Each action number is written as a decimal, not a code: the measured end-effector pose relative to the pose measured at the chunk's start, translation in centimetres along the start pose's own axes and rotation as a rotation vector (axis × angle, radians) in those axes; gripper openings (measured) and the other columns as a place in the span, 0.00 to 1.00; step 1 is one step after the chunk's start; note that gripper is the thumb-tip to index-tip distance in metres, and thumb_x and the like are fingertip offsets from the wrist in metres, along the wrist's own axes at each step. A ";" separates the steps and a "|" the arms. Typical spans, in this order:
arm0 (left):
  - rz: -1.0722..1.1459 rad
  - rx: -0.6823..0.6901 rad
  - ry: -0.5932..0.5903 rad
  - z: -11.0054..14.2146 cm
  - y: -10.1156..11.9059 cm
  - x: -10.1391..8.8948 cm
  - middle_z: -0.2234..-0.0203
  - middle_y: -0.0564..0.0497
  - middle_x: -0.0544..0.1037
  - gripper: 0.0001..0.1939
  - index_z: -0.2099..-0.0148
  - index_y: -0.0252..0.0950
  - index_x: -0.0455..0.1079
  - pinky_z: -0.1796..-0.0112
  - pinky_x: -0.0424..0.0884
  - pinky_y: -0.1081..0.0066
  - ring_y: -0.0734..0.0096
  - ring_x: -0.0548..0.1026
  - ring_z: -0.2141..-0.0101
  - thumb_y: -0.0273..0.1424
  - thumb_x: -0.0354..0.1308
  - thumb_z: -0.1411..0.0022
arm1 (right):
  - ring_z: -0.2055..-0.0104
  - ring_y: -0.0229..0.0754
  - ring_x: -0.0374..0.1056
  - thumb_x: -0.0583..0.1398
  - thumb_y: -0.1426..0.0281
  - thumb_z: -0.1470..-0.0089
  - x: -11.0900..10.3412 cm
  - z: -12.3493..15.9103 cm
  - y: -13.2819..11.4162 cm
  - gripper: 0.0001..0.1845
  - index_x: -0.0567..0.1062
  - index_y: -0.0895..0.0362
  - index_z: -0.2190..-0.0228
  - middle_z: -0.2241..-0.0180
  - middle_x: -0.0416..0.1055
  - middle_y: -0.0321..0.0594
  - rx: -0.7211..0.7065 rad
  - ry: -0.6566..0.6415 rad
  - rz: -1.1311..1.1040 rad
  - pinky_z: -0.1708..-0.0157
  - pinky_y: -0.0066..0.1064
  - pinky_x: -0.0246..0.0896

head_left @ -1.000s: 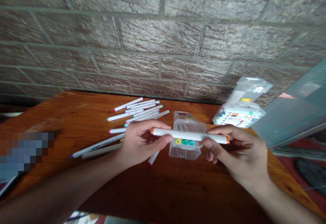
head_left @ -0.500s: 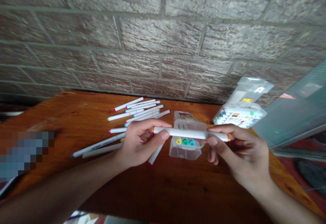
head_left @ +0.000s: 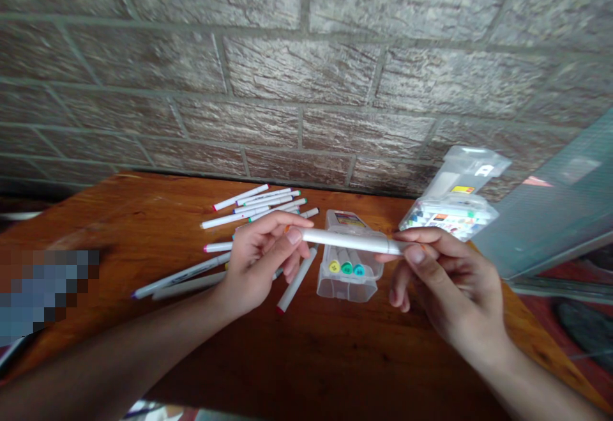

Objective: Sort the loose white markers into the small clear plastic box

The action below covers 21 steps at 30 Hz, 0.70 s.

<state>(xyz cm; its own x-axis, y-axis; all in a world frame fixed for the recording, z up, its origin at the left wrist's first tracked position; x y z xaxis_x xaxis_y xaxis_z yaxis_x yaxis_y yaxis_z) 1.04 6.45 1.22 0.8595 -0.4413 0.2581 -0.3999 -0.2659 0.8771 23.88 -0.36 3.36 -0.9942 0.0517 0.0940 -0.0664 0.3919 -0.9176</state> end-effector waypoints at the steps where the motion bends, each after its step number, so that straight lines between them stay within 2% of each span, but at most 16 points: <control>1: 0.005 -0.003 0.005 -0.1 0.0 -0.1 0.73 0.49 0.82 0.11 0.51 0.34 0.82 0.81 0.70 0.77 0.78 0.70 0.82 0.36 0.68 0.30 | 0.83 0.38 0.74 0.67 0.65 0.32 -0.1 0.0 -0.1 0.08 0.82 0.54 0.54 0.64 0.88 0.44 -0.006 0.000 -0.001 0.86 0.27 0.72; 13: 0.109 -0.010 0.002 -0.3 0.1 -0.3 0.72 0.47 0.83 0.11 0.50 0.35 0.85 0.81 0.69 0.77 0.78 0.71 0.81 0.34 0.66 0.28 | 0.83 0.37 0.74 0.65 0.64 0.30 -0.2 -0.3 0.1 0.09 0.86 0.51 0.54 0.61 0.88 0.44 0.066 -0.004 -0.075 0.86 0.27 0.69; 21: 0.129 -0.022 0.031 -0.4 0.3 -0.2 0.74 0.46 0.83 0.12 0.51 0.33 0.85 0.82 0.68 0.75 0.76 0.70 0.82 0.36 0.68 0.31 | 0.84 0.38 0.74 0.65 0.63 0.31 0.0 -0.5 0.0 0.10 0.86 0.52 0.54 0.62 0.88 0.45 0.085 0.000 -0.110 0.87 0.26 0.69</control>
<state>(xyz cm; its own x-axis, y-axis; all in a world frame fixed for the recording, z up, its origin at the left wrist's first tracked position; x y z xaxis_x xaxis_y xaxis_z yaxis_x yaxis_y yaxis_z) 0.89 6.83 1.56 0.8111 -0.4435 0.3814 -0.5009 -0.1897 0.8445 23.92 0.06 3.52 -0.9806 0.0130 0.1955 -0.1815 0.3162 -0.9312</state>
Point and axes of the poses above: each hand's wrist, its own z-axis away from the middle knuckle, its own x-axis out of the palm, y = z × x, the point moved 9 cm from there along -z, towards the middle knuckle
